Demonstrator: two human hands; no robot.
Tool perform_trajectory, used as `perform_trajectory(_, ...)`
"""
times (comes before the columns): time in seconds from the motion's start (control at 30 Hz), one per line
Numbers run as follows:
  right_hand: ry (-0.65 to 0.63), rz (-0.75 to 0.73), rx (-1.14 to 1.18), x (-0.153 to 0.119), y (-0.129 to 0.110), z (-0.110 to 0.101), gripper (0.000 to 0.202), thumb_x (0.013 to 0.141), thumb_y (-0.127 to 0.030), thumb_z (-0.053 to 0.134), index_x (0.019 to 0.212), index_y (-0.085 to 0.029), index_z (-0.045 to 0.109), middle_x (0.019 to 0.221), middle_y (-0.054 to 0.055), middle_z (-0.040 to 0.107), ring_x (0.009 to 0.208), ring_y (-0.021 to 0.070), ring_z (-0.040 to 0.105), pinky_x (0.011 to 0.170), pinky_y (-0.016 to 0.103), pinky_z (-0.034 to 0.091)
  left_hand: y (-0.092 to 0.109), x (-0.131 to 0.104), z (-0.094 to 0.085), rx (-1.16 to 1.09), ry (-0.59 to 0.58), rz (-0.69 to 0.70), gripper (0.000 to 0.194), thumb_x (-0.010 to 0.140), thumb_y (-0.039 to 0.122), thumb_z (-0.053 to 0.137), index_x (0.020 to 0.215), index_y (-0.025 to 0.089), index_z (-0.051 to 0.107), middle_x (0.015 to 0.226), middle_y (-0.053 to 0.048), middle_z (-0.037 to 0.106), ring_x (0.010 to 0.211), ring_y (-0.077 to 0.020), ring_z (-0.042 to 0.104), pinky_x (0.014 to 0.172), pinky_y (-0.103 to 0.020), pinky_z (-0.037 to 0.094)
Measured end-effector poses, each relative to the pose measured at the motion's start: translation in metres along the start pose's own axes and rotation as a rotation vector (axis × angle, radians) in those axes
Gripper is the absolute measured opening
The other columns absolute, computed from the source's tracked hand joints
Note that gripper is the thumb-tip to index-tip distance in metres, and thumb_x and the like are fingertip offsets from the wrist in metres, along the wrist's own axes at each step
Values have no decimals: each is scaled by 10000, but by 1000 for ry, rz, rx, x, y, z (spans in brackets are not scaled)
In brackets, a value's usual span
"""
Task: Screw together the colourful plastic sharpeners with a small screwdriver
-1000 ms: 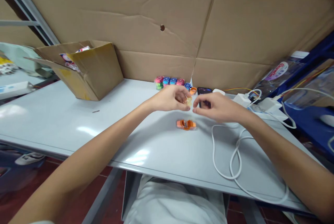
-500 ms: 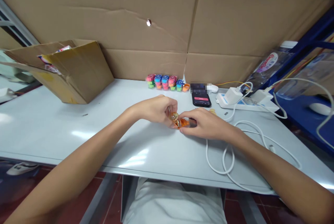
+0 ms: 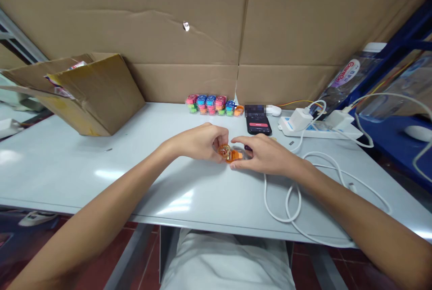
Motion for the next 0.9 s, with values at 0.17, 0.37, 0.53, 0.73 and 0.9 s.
perform_trajectory(0.17,1,-16,-11,-3,3,-4,392,845,-424,631,1150,-196,723,696,11,618,655,163,513,643,282,312,3,1,3,38,42,21,221,706,217,732,909,176,656,871,-27,734,811,-184,674,742,-280,498)
perform_trajectory(0.37,-15,-37,-27,-2,3,0,250,859,-377,585,962,-210,740,699,12,621,612,139,503,599,278,285,7,2,10,35,33,36,199,695,171,701,893,176,677,843,-19,727,766,-171,668,672,-254,477)
perform_trajectory(0.53,-17,-50,-25,-4,3,2,208,864,-374,577,887,-208,699,673,4,598,600,132,481,595,277,282,9,3,12,17,45,41,196,702,172,697,896,172,666,842,-18,718,755,-167,650,657,-257,464)
perform_trajectory(0.73,-16,-62,-25,-3,2,1,164,859,-364,579,834,-212,637,662,-1,573,603,134,448,585,278,260,10,4,12,34,39,12,202,676,168,705,875,173,666,820,-13,712,736,-170,637,645,-262,443)
perform_trajectory(0.9,-19,-66,-23,-2,3,1,146,852,-354,580,832,-214,616,657,-3,562,611,138,436,573,283,242,11,3,12,39,29,5,194,677,176,700,864,179,646,807,-8,702,728,-168,629,625,-257,427)
Point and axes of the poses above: each hand's wrist, its own x-axis towards the middle knuckle, its own z-axis out of the palm, y = z × x, the point moved 3 cm from there along x, towards the middle knuckle
